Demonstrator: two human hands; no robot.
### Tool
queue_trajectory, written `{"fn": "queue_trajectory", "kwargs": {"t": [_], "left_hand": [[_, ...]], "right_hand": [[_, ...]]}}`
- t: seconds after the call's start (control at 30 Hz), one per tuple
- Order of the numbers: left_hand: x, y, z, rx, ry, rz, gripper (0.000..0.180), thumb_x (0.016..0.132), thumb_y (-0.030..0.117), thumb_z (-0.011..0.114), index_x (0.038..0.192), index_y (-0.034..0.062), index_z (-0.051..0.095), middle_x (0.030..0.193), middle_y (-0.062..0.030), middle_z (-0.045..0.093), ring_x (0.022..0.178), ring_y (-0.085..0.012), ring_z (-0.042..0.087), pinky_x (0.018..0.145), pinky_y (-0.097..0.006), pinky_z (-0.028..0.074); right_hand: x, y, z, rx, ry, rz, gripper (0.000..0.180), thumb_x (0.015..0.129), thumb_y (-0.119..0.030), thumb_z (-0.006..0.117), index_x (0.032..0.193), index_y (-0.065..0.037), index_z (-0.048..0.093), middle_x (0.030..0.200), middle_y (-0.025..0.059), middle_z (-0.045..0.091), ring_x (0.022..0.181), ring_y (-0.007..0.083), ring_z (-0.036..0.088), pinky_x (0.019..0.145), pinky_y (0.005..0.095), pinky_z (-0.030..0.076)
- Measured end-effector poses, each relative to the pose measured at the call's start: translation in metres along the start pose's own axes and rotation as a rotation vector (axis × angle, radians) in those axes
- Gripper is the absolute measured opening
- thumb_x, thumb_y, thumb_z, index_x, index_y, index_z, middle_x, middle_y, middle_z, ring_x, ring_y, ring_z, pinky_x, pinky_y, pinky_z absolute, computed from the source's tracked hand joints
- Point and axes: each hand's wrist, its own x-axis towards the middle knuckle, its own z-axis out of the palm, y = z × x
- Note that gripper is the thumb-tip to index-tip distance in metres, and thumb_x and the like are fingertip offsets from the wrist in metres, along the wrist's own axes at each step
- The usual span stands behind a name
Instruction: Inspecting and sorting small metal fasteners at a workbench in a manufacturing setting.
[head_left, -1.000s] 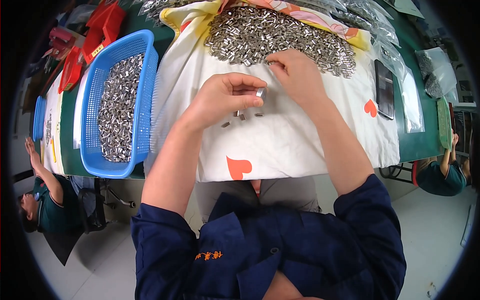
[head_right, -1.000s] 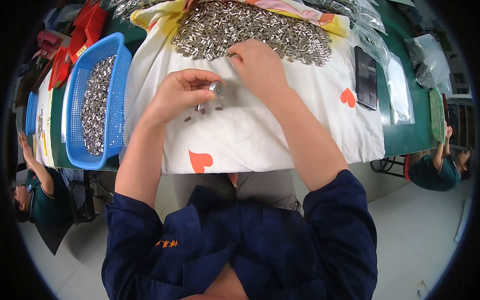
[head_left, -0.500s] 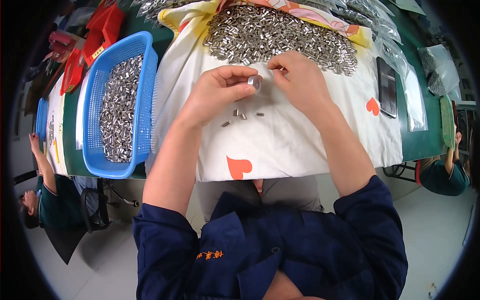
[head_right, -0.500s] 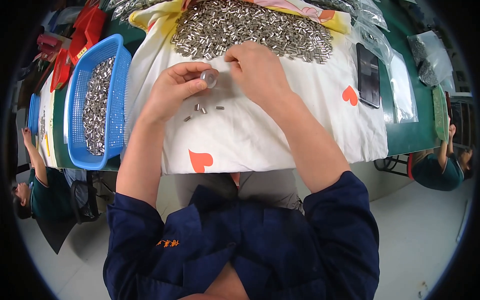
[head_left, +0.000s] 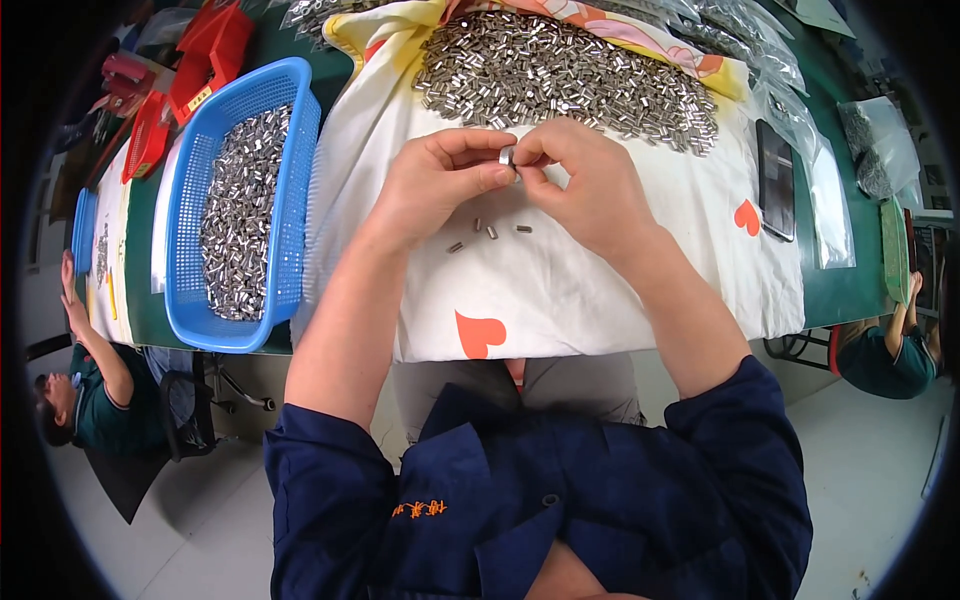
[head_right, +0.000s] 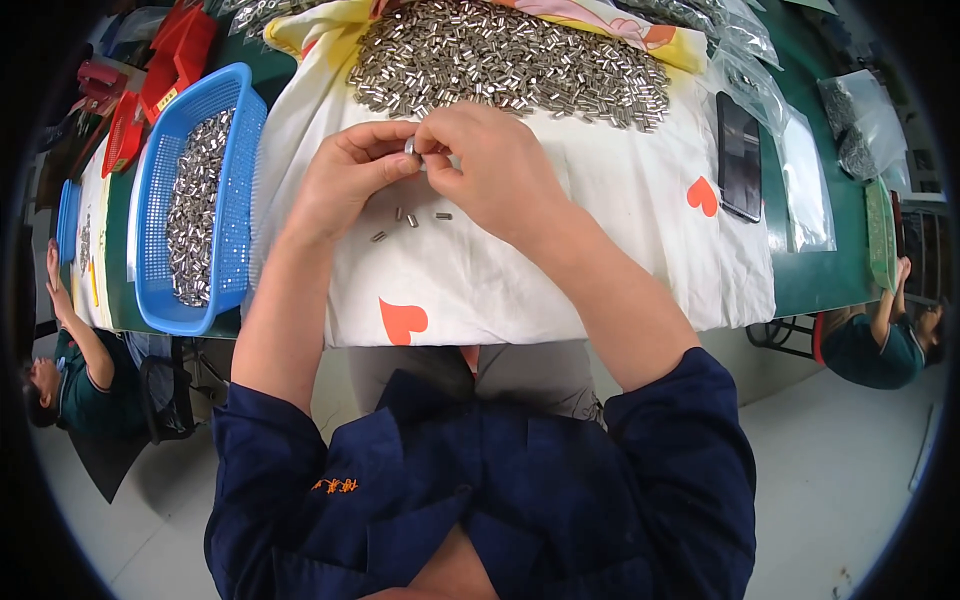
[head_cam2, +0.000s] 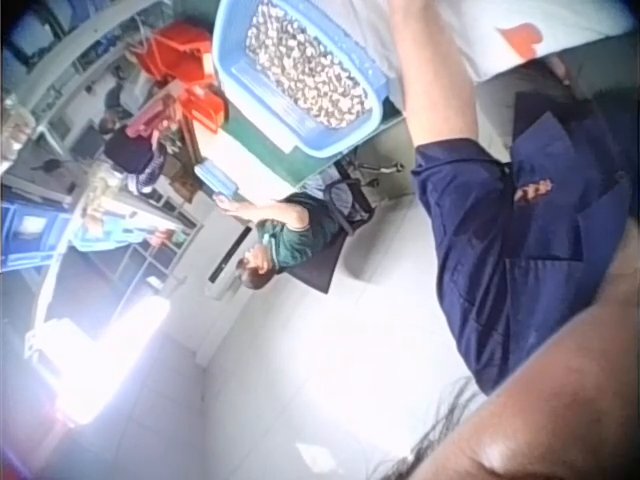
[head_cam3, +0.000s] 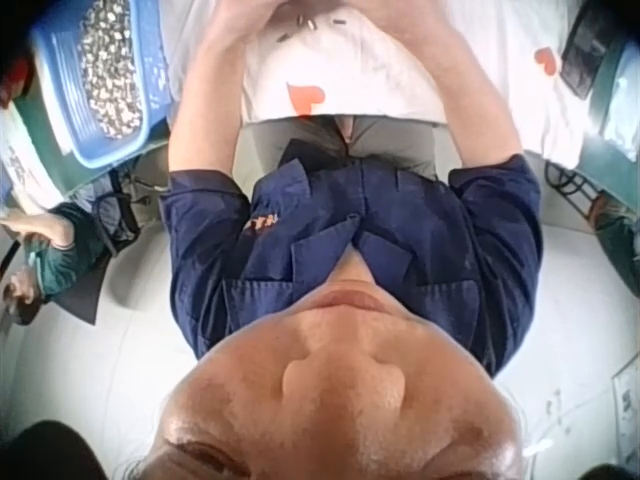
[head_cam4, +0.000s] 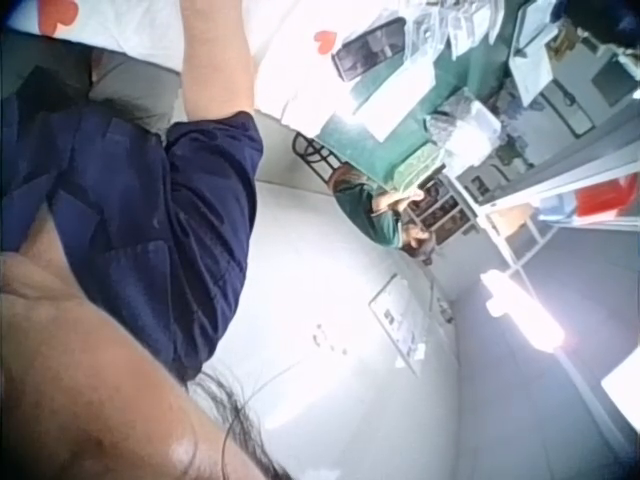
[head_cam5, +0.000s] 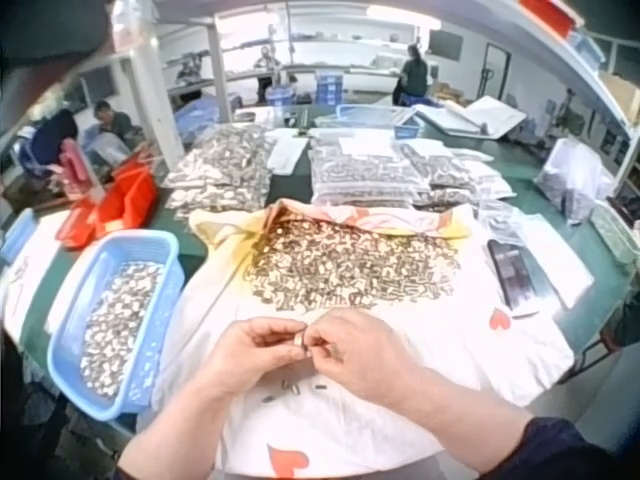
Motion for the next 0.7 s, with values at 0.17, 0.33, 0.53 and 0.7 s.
{"fn": "queue_trajectory", "kwargs": {"t": [0.17,0.33,0.53,0.7], "left_hand": [[-0.003,0.004,0.001,0.034,-0.006,-0.053,0.029,0.073,0.001,0.064,0.102,-0.0023,0.057,0.09,-0.0077,0.061,0.081,-0.0119,0.058,0.074,-0.023,0.047],[-0.006,0.007,0.005,0.103,-0.06,-0.064,0.029,0.074,0.001,0.062,0.102,-0.0021,0.056,0.091,-0.0066,0.061,0.081,-0.0111,0.058,0.073,-0.023,0.047],[-0.005,0.006,0.009,0.206,-0.087,-0.078,0.028,0.073,0.002,0.064,0.1,0.0002,0.059,0.089,-0.0024,0.061,0.08,-0.0069,0.056,0.072,-0.019,0.045],[-0.004,0.004,0.008,0.219,-0.076,-0.052,0.027,0.073,0.002,0.064,0.1,0.0003,0.059,0.089,-0.0018,0.061,0.08,-0.0066,0.056,0.072,-0.019,0.045]], "right_hand": [[0.004,0.01,-0.008,0.3,-0.122,0.21,0.009,0.069,-0.007,0.062,0.075,-0.003,0.056,0.068,0.0027,0.056,0.062,0.0112,0.054,0.058,0.0247,0.044],[0.012,0.011,-0.018,0.376,-0.324,0.442,0.009,0.072,-0.006,0.064,0.078,-0.003,0.058,0.071,-0.0019,0.057,0.065,0.0049,0.05,0.061,0.019,0.042],[0.01,0.046,-0.002,-0.254,0.068,0.087,0.01,0.072,-0.012,0.059,0.08,-0.006,0.062,0.075,0.0063,0.059,0.073,0.0205,0.056,0.067,0.0315,0.044],[0.009,0.045,0.002,-0.478,0.008,0.017,0.01,0.072,-0.01,0.057,0.079,-0.008,0.063,0.08,0.0068,0.057,0.081,0.0243,0.054,0.073,0.0346,0.043]]}}
